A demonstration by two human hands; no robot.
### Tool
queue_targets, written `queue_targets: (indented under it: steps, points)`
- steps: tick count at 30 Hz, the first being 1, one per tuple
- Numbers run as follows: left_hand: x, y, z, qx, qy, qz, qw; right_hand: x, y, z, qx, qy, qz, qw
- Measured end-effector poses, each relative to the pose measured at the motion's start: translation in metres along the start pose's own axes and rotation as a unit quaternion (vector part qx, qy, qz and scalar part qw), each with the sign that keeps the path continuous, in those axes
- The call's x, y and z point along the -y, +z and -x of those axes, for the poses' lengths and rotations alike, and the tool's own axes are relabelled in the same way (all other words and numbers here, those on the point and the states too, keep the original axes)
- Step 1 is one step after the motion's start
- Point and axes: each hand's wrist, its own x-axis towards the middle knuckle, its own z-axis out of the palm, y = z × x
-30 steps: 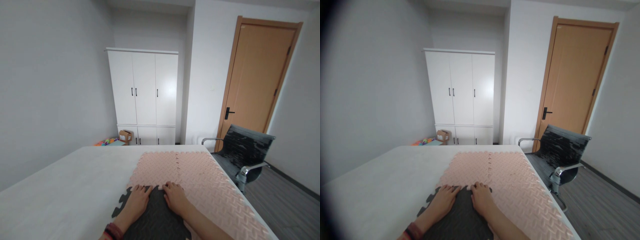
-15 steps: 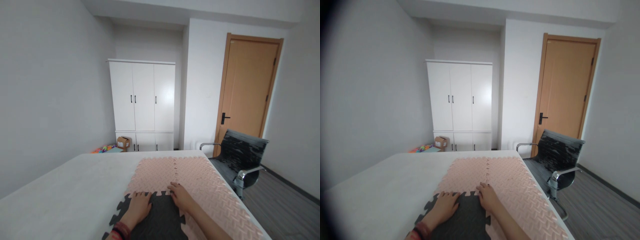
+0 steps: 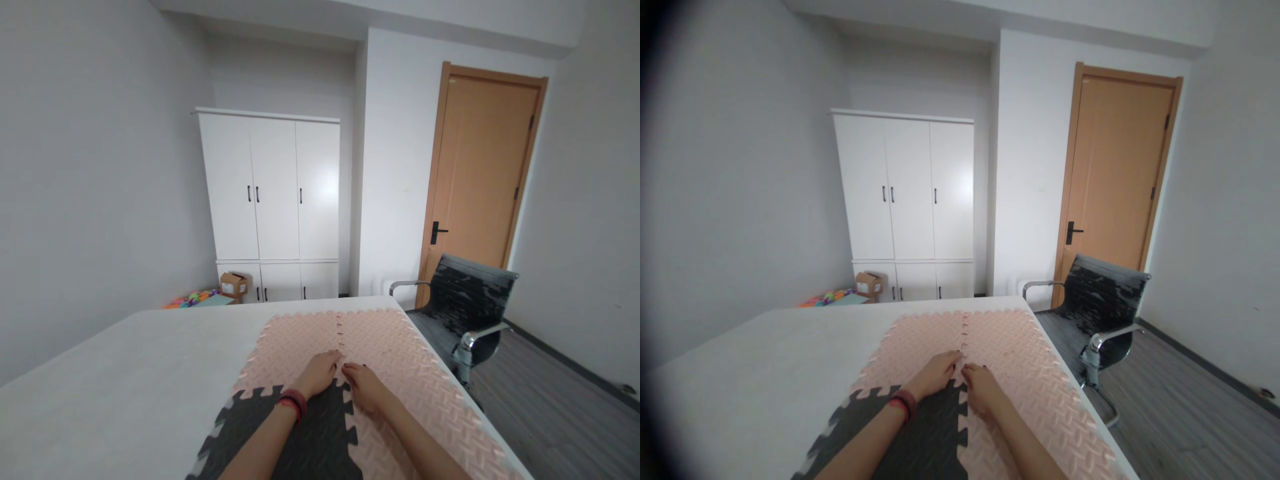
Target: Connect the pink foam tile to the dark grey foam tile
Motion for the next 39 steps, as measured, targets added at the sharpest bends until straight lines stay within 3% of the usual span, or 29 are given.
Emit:
queue_targets:
  steps: [8,14,26,32,39]
  points:
    - [0.012,0.014,-0.019,0.003,-0.009,-0.023,1.000,-0.012,-0.005,-0.004,0.015,-0.039,-0.020,0.999]
    - [0.018,0.003,-0.047,0.028,-0.034,-0.044,0.998,-0.015,-0.004,-0.005,0.025,-0.036,-0.026,0.999]
    - [0.038,0.012,-0.066,-0.018,-0.043,-0.045,0.998,-0.026,-0.007,-0.010,0.035,-0.054,-0.061,0.996]
    - [0.060,0.010,-0.102,-0.039,-0.064,-0.073,0.994,-0.029,-0.006,-0.011,0.045,-0.043,-0.056,0.996]
    - [0.084,0.014,-0.117,-0.023,-0.055,-0.100,0.993,-0.033,-0.001,-0.016,0.059,-0.030,-0.054,0.996]
